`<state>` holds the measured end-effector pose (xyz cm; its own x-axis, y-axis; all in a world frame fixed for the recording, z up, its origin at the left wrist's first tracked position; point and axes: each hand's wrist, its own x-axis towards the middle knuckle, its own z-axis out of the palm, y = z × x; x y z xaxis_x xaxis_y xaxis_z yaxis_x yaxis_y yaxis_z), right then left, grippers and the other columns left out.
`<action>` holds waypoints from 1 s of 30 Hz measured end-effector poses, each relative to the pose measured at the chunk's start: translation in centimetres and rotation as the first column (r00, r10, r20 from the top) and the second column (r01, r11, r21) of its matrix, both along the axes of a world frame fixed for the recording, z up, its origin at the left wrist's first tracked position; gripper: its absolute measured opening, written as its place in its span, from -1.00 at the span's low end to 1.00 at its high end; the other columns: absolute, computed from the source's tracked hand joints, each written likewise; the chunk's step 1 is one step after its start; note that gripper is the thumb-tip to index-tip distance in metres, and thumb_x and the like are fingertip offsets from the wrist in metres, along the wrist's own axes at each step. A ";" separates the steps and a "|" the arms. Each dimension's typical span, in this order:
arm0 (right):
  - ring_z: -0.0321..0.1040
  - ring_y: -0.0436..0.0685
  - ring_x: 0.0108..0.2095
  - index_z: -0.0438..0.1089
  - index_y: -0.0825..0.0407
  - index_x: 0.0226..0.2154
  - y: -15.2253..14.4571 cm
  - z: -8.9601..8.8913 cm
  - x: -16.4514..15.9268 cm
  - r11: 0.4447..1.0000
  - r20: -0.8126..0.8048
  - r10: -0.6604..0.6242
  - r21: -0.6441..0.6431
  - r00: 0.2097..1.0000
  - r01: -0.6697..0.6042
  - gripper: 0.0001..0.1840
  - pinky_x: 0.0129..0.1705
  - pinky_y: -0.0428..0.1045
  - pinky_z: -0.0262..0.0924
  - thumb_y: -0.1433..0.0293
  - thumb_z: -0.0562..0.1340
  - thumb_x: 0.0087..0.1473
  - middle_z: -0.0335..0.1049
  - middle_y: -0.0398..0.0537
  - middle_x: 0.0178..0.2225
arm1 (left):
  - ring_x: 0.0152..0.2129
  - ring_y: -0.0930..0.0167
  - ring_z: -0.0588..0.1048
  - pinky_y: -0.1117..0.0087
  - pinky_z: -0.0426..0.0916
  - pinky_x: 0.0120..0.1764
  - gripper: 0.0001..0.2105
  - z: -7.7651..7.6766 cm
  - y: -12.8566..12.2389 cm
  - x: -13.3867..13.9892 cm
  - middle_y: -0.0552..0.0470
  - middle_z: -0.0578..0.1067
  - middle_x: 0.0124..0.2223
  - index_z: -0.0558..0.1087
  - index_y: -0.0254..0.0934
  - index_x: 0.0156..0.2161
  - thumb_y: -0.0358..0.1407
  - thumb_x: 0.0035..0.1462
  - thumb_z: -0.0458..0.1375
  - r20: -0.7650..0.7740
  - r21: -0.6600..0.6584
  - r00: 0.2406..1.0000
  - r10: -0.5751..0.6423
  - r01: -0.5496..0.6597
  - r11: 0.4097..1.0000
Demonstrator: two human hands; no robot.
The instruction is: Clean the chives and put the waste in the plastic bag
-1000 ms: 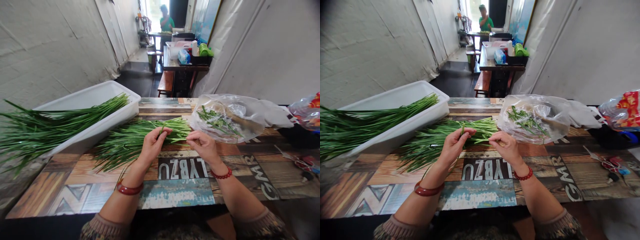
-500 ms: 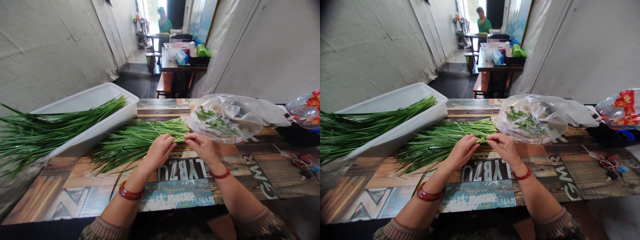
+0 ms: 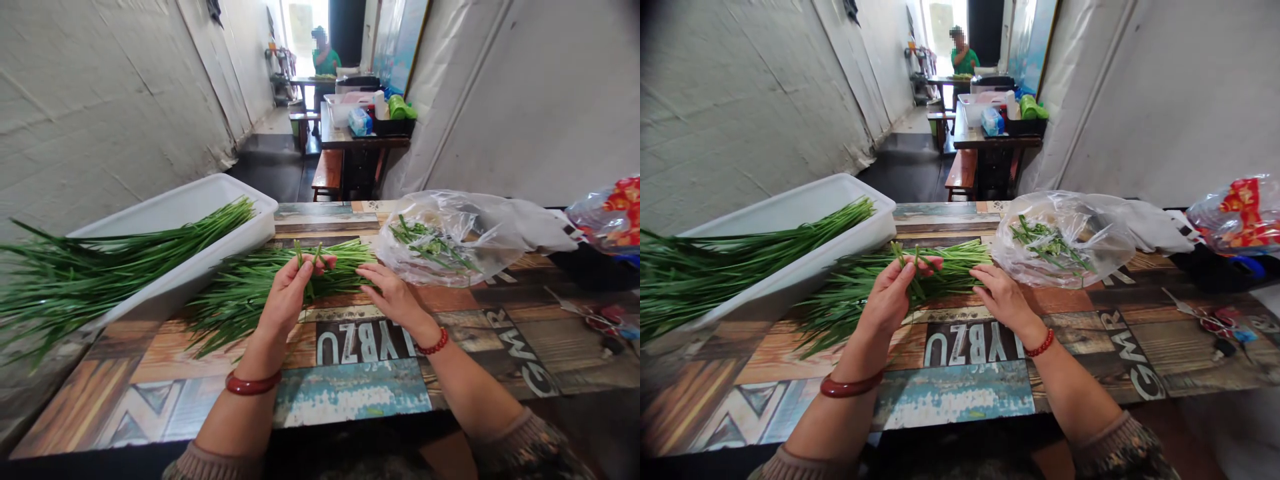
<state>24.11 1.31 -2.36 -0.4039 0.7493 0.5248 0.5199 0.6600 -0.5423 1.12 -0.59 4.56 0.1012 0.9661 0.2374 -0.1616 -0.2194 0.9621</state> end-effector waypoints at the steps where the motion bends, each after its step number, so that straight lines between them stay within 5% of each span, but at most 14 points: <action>1: 0.35 0.18 0.06 0.39 -0.02 0.04 0.0 0.0 0.0 1.000 -0.017 -0.002 0.002 1.000 0.002 -0.65 0.10 0.18 0.29 0.43 0.16 0.20 0.40 0.09 0.04 | -0.25 0.36 0.52 0.33 0.33 -0.13 -0.76 0.0 -0.1 0.1 -0.09 0.57 -0.15 0.39 -0.29 -0.25 -0.12 0.24 0.09 0.026 -0.043 0.999 -0.022 0.024 0.999; 5: 0.42 0.12 -0.07 0.47 -0.02 -0.13 -0.2 0.8 -0.3 0.999 -0.139 -0.043 0.010 0.989 0.045 -0.77 -0.02 0.09 0.35 0.43 0.13 0.22 0.48 0.04 -0.12 | -0.50 0.45 0.51 0.48 0.27 -0.45 -0.69 -0.2 -0.3 1.0 -0.05 0.59 -0.31 0.32 -0.30 -0.28 -0.04 0.20 0.11 -0.034 -0.216 0.982 -0.185 0.173 0.961; 10: 0.43 0.09 -0.22 0.48 -0.03 -0.28 -0.9 2.4 -0.6 0.994 -0.269 -0.107 -0.015 0.957 0.107 -0.85 -0.16 0.02 0.35 0.41 0.18 0.20 0.50 -0.05 -0.29 | -0.58 0.52 0.43 0.51 0.22 -0.51 -0.64 -1.1 -0.5 2.3 0.04 0.51 -0.40 0.35 -0.32 -0.32 0.00 0.18 0.10 -0.178 -0.267 0.923 -0.340 0.287 0.920; 15: 0.41 0.06 -0.33 0.47 0.00 -0.33 -1.4 3.0 -1.1 0.998 -0.275 -0.050 -0.051 0.960 0.038 -0.93 -0.31 -0.03 0.32 0.39 0.25 0.13 0.48 -0.06 -0.36 | -0.59 0.52 0.35 0.51 0.21 -0.52 -0.66 -2.4 -0.2 2.7 0.16 0.31 -0.53 0.35 -0.30 -0.37 -0.02 0.20 0.07 -0.336 -0.205 0.896 -0.291 0.232 0.951; 23: 0.38 0.08 -0.34 0.43 -0.01 -0.44 -1.0 3.1 -0.2 0.994 -0.217 -0.098 -0.058 0.971 0.088 -0.85 -0.26 0.00 0.28 0.36 0.22 0.15 0.44 -0.09 -0.42 | -0.52 0.48 0.32 0.46 0.22 -0.41 -0.70 -2.6 0.2 2.4 0.10 0.35 -0.49 0.33 -0.28 -0.46 -0.18 0.26 -0.01 -0.651 0.045 0.752 -0.102 0.172 0.984; 26: 0.37 0.07 -0.37 0.42 -0.01 -0.40 -0.6 3.4 1.2 0.969 -0.342 -0.230 -0.166 0.911 0.183 -0.85 -0.30 -0.02 0.28 0.31 0.20 0.17 0.42 -0.11 -0.43 | -0.56 0.48 0.30 0.46 0.18 -0.43 -0.72 -2.6 0.3 2.1 0.13 0.33 -0.53 0.31 -0.26 -0.44 -0.19 0.28 -0.03 -0.695 0.063 0.718 -0.032 0.105 0.993; 30: 0.36 0.00 -0.46 0.37 -0.01 -0.21 -0.6 3.5 1.7 0.938 -0.537 -0.220 -0.347 0.814 0.024 -0.81 -0.42 -0.07 0.27 0.25 0.13 0.22 0.44 -0.13 -0.38 | -0.57 0.49 0.24 0.46 0.11 -0.45 -0.72 -2.9 0.4 2.0 0.14 0.30 -0.55 0.31 -0.26 -0.46 -0.20 0.26 -0.02 -0.743 0.127 0.669 0.040 0.082 0.989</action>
<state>25.80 0.68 1.19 -0.0064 0.9328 0.3604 0.1249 0.3583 -0.9252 3.12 -0.19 1.68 0.3223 0.9245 0.2033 0.5851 -0.3634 0.7250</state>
